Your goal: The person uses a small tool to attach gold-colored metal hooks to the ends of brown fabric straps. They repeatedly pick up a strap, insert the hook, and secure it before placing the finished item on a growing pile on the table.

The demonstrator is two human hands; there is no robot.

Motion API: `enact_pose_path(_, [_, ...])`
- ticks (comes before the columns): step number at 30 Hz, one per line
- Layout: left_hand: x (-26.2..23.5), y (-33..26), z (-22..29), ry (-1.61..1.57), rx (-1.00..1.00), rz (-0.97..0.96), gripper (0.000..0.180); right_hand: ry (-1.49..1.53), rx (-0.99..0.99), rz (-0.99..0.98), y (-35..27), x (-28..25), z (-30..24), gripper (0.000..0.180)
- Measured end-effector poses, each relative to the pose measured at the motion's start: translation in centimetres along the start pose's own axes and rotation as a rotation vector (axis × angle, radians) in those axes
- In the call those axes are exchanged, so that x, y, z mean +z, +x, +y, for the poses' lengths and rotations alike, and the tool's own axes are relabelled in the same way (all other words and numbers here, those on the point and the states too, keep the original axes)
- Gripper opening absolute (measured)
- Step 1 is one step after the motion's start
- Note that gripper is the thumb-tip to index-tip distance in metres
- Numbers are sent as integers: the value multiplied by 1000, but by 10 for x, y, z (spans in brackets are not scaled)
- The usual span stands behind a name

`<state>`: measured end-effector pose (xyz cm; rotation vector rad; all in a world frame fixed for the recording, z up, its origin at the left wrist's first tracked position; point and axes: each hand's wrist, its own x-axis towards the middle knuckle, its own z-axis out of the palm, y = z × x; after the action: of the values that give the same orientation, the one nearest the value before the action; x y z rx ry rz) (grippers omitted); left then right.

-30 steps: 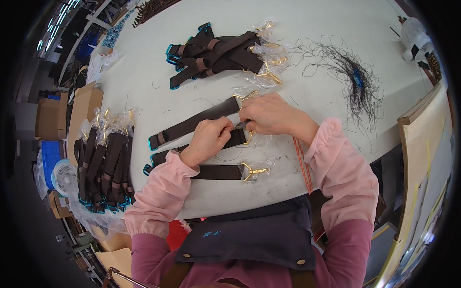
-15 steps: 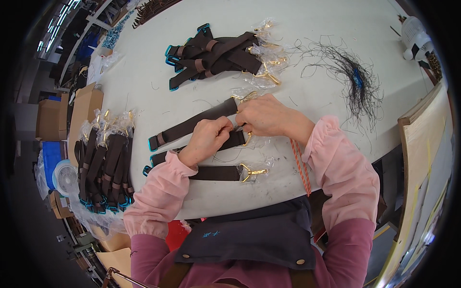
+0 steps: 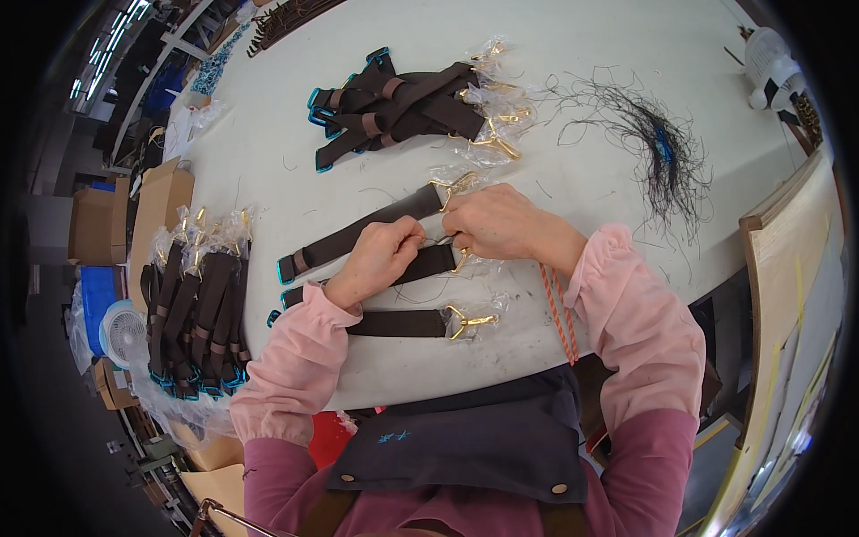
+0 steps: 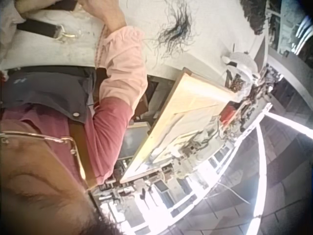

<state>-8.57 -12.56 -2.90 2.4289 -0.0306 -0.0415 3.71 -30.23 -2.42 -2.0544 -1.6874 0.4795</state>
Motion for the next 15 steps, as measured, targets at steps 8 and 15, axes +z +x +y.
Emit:
enact_pose_path(8, [12, -11, 2, 520, 251, -45, 11, -2, 25, -16, 2, -2, -4, 16])
enact_pose_path(15, [11, -8, -8, 394, 239, 10, 9, 24, 42, -68, 5, -4, -5, 16])
